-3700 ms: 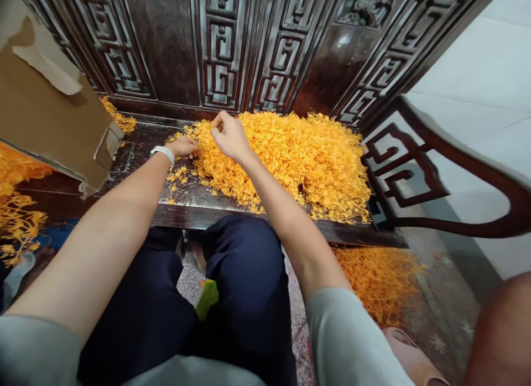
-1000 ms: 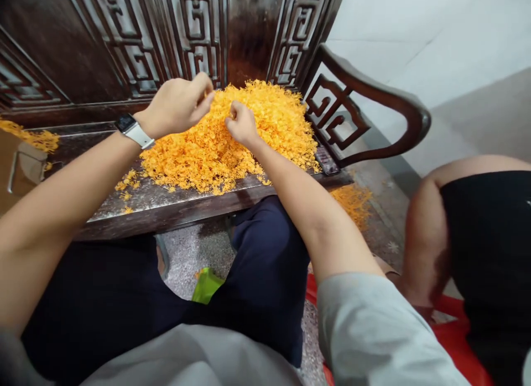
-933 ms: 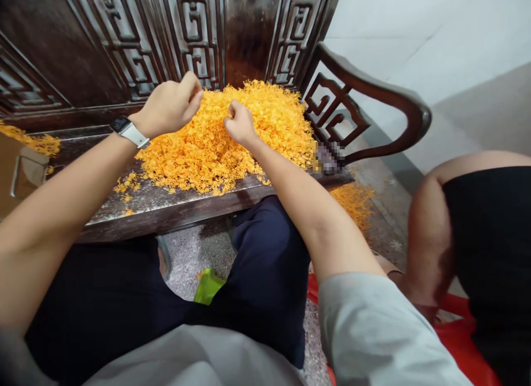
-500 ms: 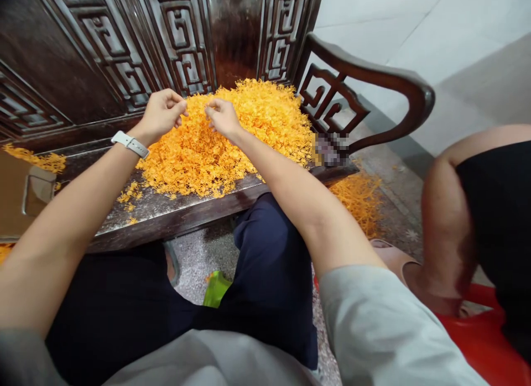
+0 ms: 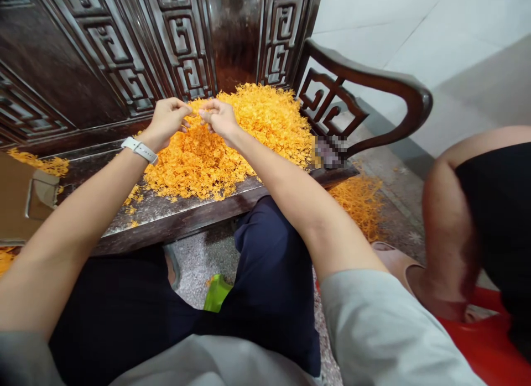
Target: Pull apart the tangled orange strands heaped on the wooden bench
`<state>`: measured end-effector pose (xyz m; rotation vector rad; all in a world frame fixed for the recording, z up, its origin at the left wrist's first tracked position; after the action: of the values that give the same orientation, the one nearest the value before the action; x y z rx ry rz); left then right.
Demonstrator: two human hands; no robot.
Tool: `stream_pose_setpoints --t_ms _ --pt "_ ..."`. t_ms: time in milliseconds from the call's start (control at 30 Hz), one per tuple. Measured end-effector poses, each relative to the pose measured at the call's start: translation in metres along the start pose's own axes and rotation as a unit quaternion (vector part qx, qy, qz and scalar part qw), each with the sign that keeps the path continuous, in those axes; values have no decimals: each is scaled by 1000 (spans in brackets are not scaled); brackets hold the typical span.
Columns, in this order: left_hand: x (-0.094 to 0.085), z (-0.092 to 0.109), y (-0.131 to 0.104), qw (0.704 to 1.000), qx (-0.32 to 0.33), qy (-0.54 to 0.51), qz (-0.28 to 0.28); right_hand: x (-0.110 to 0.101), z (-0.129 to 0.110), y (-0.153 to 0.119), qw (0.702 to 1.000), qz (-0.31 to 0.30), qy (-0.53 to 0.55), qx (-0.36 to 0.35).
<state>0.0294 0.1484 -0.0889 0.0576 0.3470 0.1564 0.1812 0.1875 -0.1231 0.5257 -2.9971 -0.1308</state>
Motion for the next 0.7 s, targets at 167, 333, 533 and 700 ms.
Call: stream_pose_setpoints --t_ms 167,333,533,700 --pt "-1 5 -3 998 -19 -62 9 -11 9 1 997 54 35 38" --pt "6 6 -4 996 -17 -83 -20 -12 20 2 990 74 84 91" --pt "6 -4 0 999 -2 -27 26 -3 12 3 987 22 142 68" --pt "3 -6 0 998 -29 -38 42 12 5 2 994 -16 96 39"
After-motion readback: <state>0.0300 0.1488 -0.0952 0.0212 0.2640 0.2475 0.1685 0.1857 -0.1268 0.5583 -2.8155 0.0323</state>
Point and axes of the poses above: each hand's wrist, its own y-axis towards the middle knuckle, its own x-axis out of the palm, z = x × y, the point moved 10 cm from there along y, towards the middle knuckle, and after that the axes turned 3 degrees about -z, right-handed, at the moved point
